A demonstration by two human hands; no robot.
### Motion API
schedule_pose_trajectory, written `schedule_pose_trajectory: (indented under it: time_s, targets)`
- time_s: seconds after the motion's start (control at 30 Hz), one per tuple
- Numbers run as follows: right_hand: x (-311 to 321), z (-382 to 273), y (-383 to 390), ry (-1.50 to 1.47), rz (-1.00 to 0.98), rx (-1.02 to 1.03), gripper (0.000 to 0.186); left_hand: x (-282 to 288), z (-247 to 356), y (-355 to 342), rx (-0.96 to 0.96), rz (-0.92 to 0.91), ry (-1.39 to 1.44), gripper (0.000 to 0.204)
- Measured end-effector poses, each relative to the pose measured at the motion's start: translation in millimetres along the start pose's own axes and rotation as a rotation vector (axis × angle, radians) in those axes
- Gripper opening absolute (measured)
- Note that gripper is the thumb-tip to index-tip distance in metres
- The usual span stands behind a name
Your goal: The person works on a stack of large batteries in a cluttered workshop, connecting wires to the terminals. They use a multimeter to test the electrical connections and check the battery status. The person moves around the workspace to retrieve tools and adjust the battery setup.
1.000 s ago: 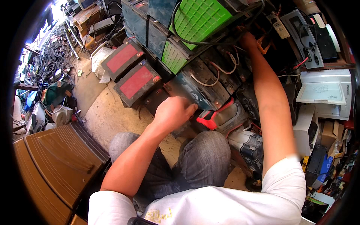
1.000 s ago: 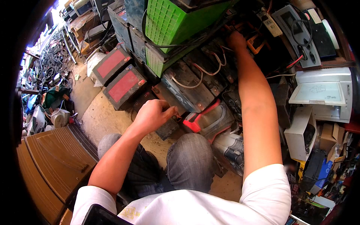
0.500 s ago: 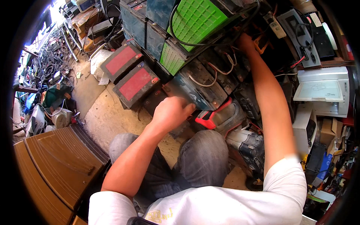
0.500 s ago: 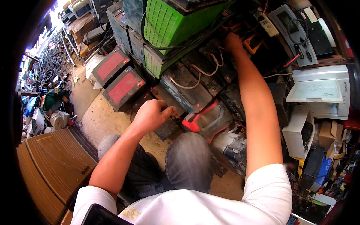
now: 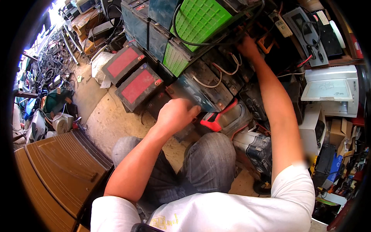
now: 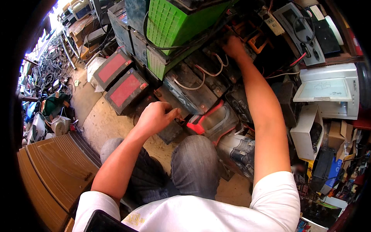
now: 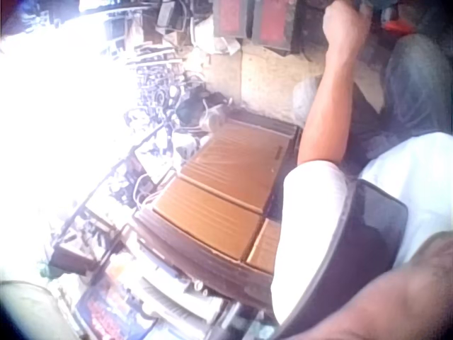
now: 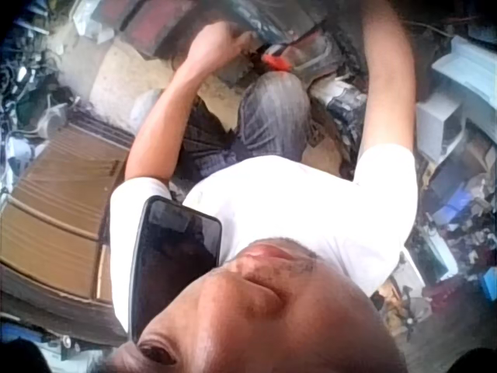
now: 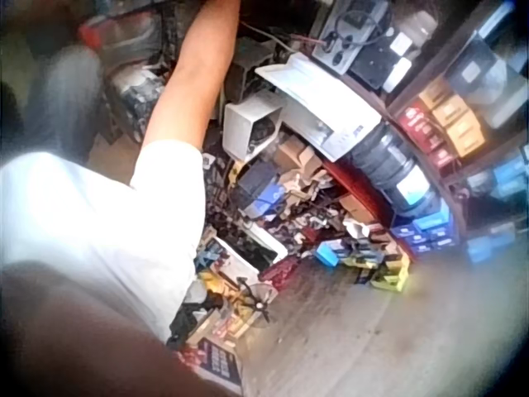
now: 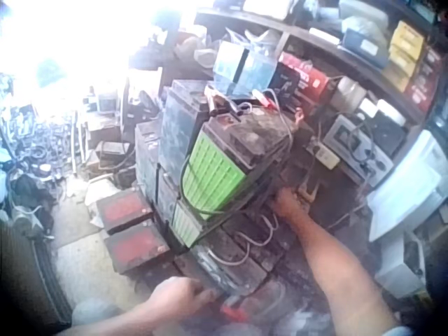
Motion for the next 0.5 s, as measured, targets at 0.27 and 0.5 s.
schedule_pose_trajectory:
  time_s: [0.27,0.5]
  targets:
    - [3.2,-10.5,3.3,0.05,-0.059,-0.107,0.033,2.1,3.9,0.5,0.03,-0.032,-0.051,0.035]
    - [34.9,-71.9,7.4,-0.207,-0.056,0.034,0.027,-4.3,-2.9,-2.1,0.004,-0.017,0.003,0.033]
Point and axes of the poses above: each hand's wrist, its own y-axis away from the middle knuckle, its own x-axis out of the back of the hand, z = x × y, the point moved 1 cm from there along -y, towards the middle knuckle, and after that the axes turned 12 degrees about x, right-handed, at the moved point
